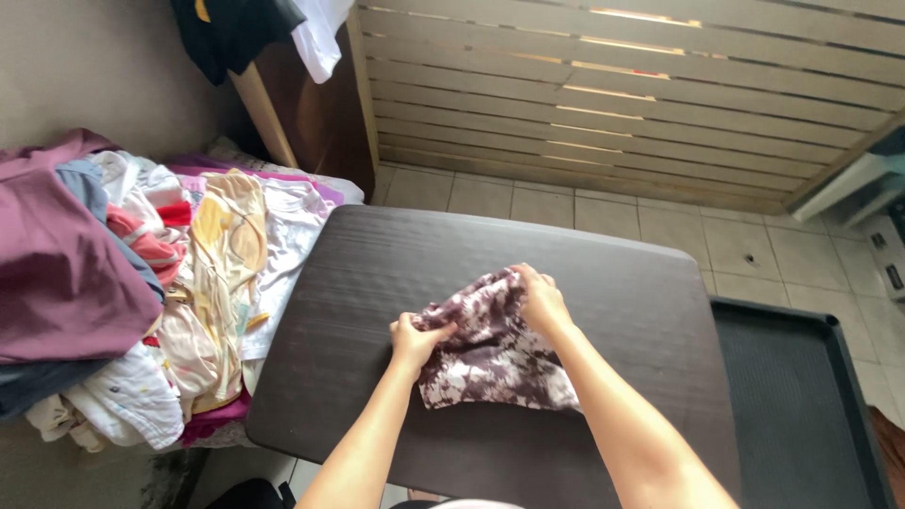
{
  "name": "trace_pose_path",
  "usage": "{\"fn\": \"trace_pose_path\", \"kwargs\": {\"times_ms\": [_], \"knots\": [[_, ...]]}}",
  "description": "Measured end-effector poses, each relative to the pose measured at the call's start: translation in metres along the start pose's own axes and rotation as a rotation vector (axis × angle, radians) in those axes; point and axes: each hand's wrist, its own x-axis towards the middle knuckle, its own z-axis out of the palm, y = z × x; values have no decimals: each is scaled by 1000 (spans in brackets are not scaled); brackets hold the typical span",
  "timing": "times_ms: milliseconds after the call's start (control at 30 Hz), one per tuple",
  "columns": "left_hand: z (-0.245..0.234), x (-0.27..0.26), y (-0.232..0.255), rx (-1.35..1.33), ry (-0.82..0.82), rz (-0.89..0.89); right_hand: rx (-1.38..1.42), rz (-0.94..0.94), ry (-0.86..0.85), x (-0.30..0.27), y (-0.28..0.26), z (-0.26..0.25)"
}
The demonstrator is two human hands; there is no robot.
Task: Folding several pieces of clothing on a table and placing them in a black tray.
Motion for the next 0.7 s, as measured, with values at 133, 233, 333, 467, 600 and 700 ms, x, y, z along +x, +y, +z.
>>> {"fn": "trace_pose_path", "kwargs": {"times_ms": [133, 233, 333, 467, 600, 700], "knots": [[-6, 1, 2, -33, -48, 57, -489, -187, -160, 28, -11, 7], [-7, 16, -10, -189, -30, 12, -642, -36, -270, 50, -14, 2], [-9, 27, -21, -284, 1, 24, -606, -51, -191, 68, 0, 11], [-23, 17, 0, -366, -222, -62, -548, -446, -51, 90, 29, 45], [-36, 17, 15, -252, -417, 67, -830, -220, -310, 72, 9, 26], [-22, 44, 12, -191, -375, 175, -605, -187, -85, 57, -3, -23]]}}
